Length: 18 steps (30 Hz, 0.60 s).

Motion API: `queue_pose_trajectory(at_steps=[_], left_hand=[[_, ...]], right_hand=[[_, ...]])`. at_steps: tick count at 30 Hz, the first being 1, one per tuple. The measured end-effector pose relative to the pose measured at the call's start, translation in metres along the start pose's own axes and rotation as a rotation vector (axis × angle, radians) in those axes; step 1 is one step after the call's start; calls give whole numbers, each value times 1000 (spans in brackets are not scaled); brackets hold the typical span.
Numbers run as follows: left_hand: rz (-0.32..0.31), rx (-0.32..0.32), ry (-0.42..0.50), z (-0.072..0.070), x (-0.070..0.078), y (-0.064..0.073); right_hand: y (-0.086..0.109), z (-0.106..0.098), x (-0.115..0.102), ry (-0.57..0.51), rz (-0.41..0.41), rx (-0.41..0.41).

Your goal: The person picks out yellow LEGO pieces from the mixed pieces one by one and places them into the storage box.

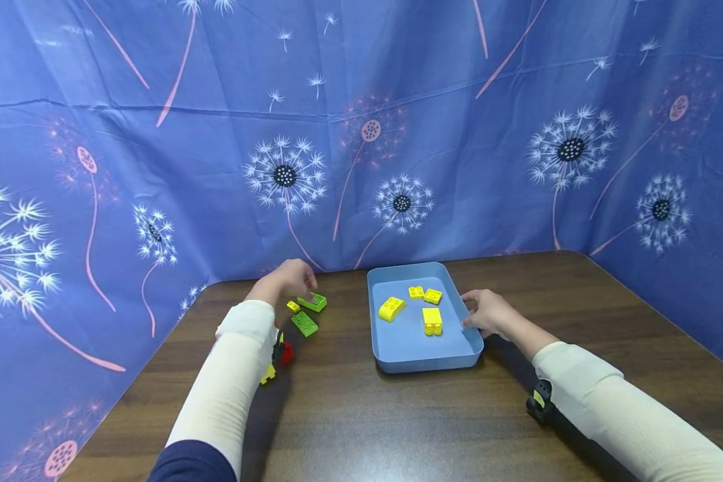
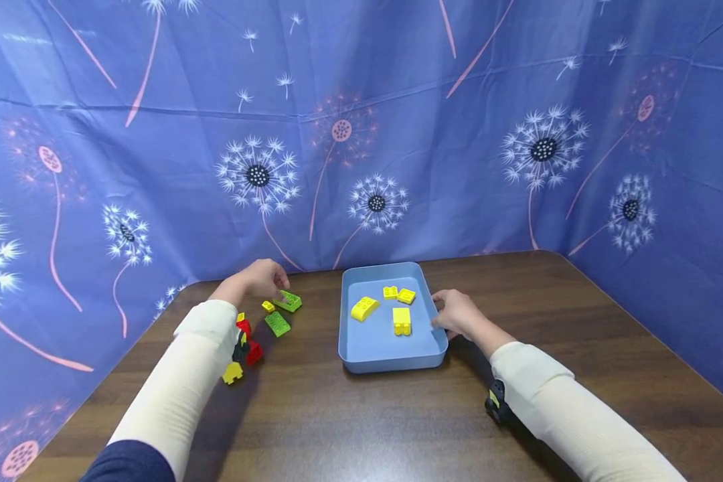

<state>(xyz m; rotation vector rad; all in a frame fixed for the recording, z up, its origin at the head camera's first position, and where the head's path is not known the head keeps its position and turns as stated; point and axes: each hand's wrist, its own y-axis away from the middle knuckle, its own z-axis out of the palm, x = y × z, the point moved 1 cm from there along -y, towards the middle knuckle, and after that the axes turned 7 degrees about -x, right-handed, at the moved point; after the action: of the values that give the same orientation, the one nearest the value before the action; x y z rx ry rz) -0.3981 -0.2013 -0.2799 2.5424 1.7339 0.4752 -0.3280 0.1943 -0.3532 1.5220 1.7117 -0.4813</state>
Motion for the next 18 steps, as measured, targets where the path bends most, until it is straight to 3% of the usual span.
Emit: queue_pose_trajectory(at_steps=[5, 12, 18], left_hand=[[-89, 15, 67, 0, -19, 0], [-227, -21, 180, 3, -36, -4], [-269, -76, 182, 7, -43, -12]], right_hand=[[2, 0, 1, -31, -1, -12], [0, 0, 2, -38, 6, -13], [-1, 0, 3, -33, 3, -19]])
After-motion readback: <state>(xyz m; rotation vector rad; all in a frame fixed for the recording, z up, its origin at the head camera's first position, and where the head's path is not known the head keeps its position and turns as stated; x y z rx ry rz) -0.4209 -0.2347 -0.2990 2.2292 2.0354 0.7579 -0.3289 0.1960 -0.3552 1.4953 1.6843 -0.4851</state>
